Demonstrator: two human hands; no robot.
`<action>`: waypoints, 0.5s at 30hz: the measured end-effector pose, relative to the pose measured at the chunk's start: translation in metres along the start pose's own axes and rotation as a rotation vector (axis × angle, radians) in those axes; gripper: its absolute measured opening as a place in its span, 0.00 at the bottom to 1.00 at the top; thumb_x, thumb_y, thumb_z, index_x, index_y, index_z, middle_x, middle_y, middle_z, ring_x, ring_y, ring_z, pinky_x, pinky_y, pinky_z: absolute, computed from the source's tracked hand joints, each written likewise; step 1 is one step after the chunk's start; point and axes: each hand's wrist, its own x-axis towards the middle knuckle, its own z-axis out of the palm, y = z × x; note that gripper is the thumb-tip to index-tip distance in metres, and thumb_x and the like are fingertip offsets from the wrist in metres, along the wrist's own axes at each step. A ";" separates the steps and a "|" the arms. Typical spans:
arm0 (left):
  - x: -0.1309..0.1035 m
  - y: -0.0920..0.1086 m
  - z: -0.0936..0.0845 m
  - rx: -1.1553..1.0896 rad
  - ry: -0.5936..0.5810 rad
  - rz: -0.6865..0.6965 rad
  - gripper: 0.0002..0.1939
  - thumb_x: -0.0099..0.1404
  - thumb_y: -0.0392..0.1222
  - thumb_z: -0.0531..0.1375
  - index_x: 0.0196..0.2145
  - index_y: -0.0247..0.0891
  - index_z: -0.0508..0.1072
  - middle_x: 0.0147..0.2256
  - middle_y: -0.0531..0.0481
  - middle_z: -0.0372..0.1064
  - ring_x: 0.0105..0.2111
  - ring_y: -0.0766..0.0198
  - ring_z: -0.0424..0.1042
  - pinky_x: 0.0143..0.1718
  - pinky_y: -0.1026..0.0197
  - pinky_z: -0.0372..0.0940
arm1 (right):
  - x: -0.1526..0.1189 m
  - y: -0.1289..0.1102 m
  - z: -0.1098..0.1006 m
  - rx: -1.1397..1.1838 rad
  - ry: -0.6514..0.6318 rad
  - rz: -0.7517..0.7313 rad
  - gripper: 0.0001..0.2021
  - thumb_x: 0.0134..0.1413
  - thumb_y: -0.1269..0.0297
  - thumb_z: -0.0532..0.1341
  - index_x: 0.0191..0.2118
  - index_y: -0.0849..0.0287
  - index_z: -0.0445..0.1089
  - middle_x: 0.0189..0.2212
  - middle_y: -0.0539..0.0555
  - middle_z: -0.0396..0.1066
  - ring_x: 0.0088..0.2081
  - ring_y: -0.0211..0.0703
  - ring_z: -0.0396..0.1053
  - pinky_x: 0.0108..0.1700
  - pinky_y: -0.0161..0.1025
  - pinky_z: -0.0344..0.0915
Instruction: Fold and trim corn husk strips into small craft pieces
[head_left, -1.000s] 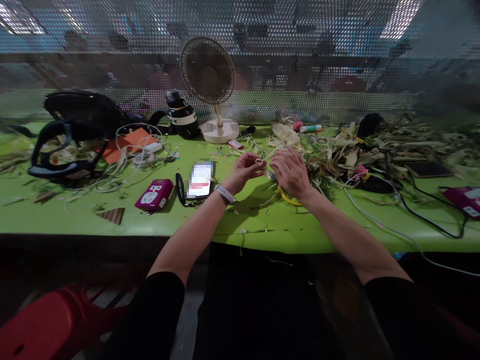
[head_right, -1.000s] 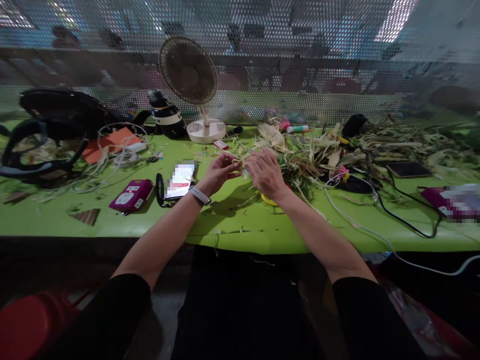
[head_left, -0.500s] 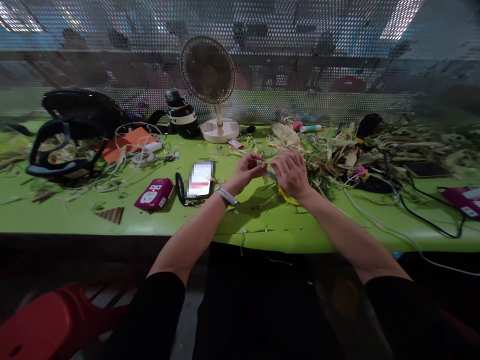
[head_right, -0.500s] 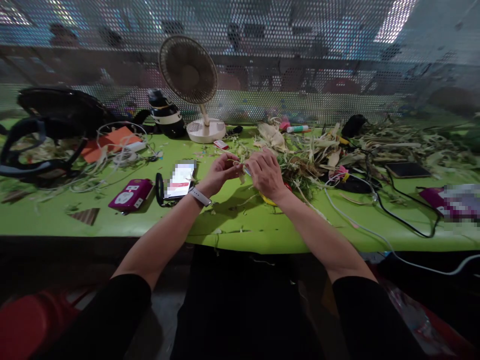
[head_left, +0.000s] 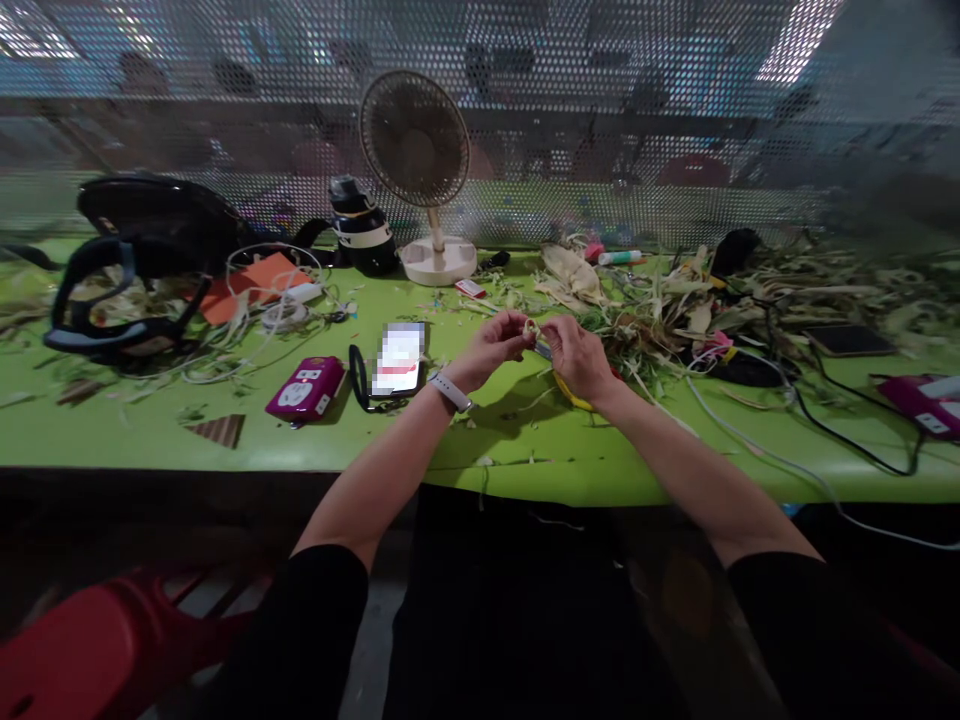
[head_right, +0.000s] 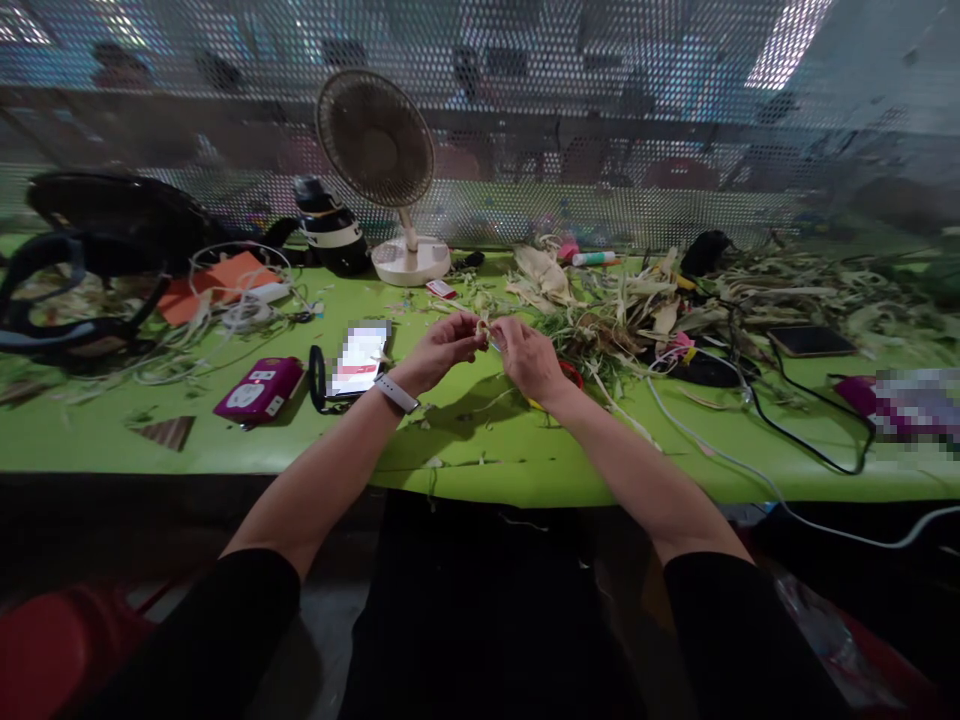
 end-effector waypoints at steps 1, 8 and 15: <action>0.000 0.000 0.000 -0.034 -0.001 -0.033 0.16 0.52 0.37 0.70 0.35 0.36 0.69 0.30 0.55 0.69 0.29 0.72 0.70 0.32 0.66 0.64 | 0.000 0.000 0.000 -0.016 0.005 -0.013 0.18 0.71 0.56 0.44 0.41 0.58 0.67 0.32 0.57 0.75 0.32 0.42 0.72 0.32 0.36 0.62; 0.002 0.003 0.006 -0.226 0.014 -0.218 0.07 0.55 0.37 0.65 0.31 0.37 0.69 0.26 0.56 0.67 0.24 0.74 0.65 0.26 0.67 0.57 | -0.001 0.003 0.001 -0.092 -0.032 -0.017 0.18 0.71 0.57 0.46 0.41 0.58 0.70 0.33 0.56 0.76 0.29 0.40 0.69 0.31 0.36 0.60; -0.001 0.002 0.010 -0.148 0.017 -0.089 0.10 0.54 0.34 0.67 0.30 0.37 0.68 0.25 0.58 0.64 0.22 0.76 0.61 0.24 0.70 0.53 | -0.002 0.004 0.002 0.001 -0.008 0.074 0.19 0.71 0.55 0.44 0.43 0.60 0.68 0.32 0.58 0.75 0.31 0.44 0.73 0.30 0.37 0.62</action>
